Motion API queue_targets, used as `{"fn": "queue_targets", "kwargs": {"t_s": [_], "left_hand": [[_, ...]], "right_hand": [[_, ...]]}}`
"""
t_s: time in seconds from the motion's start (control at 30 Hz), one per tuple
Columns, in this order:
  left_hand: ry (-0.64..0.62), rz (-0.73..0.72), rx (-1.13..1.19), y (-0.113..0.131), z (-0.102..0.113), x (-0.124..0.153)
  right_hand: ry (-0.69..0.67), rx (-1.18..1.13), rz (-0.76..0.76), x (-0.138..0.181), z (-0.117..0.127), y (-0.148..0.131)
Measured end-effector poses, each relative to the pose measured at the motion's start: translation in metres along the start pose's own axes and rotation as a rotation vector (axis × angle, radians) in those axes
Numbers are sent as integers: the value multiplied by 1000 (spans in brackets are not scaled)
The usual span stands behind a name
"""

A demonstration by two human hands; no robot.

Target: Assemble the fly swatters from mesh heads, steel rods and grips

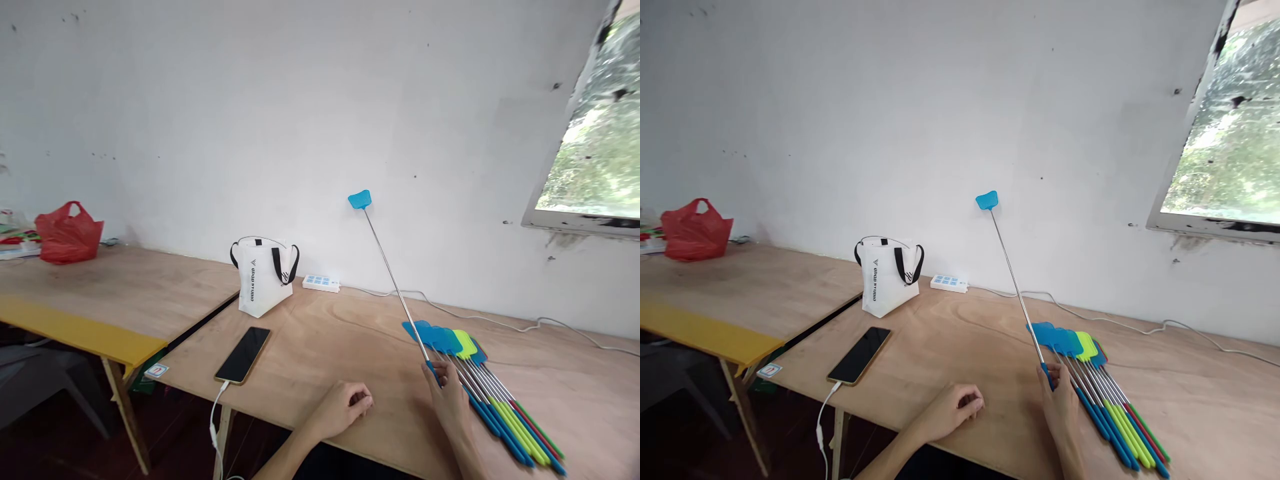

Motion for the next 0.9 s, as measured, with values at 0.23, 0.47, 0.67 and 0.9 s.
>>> {"fn": "queue_targets", "kwargs": {"t_s": [0.23, 0.47, 0.67, 0.9], "left_hand": [[0, 0, 6, -2, 0, -1], [-6, -1, 7, -1, 1, 0], [-13, 9, -15, 0, 1, 0], [-9, 2, -2, -2, 0, -1]], "right_hand": [[22, -56, 21, 0, 0, 0], [23, -13, 27, 0, 0, 4], [3, 63, 33, -1, 2, 7], [19, 94, 44, -1, 3, 4]]}}
Point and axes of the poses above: each hand's wrist, its own x-axis away from the middle knuckle, its own z-axis out of the back of the hand, y = z × x, the point moved 1 cm from there along -x, towards the middle knuckle, and after that the axes turned 4 degrees about z, right-handed, at the moved point
